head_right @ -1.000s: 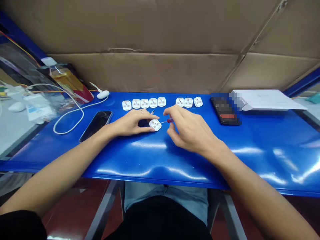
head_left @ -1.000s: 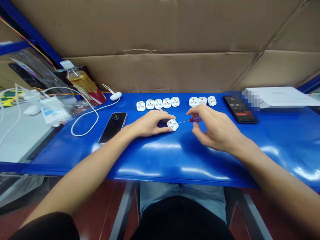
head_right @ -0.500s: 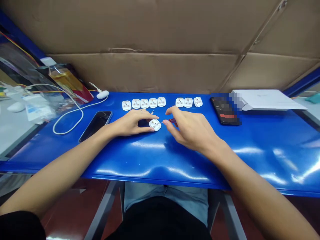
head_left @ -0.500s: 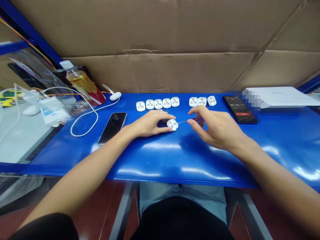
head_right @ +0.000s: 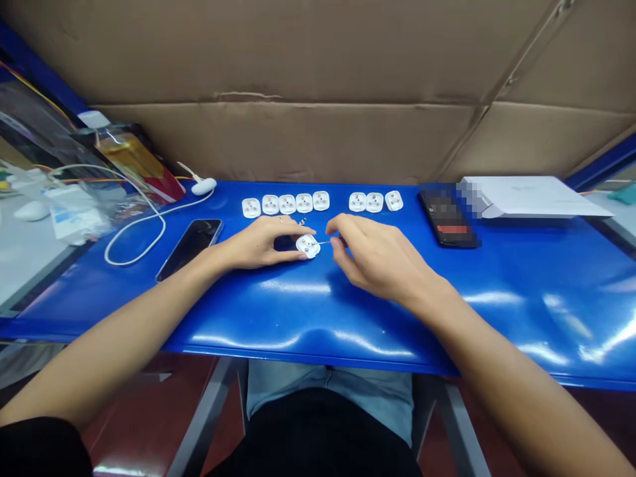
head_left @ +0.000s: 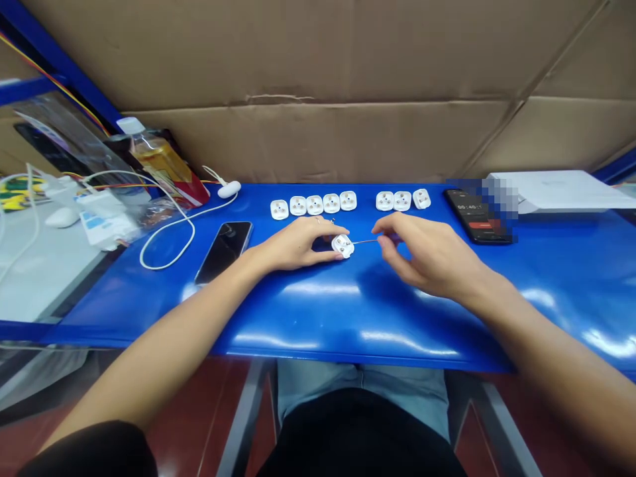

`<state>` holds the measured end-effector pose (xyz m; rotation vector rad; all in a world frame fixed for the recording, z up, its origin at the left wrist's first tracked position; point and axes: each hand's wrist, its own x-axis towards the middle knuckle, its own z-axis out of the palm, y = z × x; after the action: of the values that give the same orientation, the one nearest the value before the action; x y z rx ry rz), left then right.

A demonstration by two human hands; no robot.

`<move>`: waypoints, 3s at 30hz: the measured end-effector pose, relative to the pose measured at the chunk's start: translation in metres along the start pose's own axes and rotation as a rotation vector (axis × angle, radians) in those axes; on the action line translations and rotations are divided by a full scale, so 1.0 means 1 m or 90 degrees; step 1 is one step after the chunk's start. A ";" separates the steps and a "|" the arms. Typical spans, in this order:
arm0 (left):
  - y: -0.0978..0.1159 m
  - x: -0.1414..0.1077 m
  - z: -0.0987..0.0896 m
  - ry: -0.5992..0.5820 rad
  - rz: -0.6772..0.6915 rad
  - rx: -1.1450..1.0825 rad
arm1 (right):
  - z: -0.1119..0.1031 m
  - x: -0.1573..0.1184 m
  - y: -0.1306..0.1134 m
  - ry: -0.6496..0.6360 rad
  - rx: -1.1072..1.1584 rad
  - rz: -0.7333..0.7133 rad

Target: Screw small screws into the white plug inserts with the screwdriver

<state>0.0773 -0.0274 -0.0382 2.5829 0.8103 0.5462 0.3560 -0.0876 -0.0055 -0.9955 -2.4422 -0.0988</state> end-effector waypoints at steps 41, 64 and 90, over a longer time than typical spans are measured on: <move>0.000 0.001 -0.001 -0.008 0.012 -0.011 | -0.002 0.001 0.001 -0.011 0.040 -0.037; -0.003 0.000 0.000 -0.005 0.029 -0.018 | 0.003 0.000 0.006 -0.001 0.079 -0.021; 0.002 0.005 -0.005 0.180 -0.088 -0.031 | 0.016 0.002 0.009 0.028 0.115 -0.029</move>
<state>0.0802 -0.0249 -0.0320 2.4153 1.0431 0.8901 0.3543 -0.0755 -0.0191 -0.8490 -2.3862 0.0835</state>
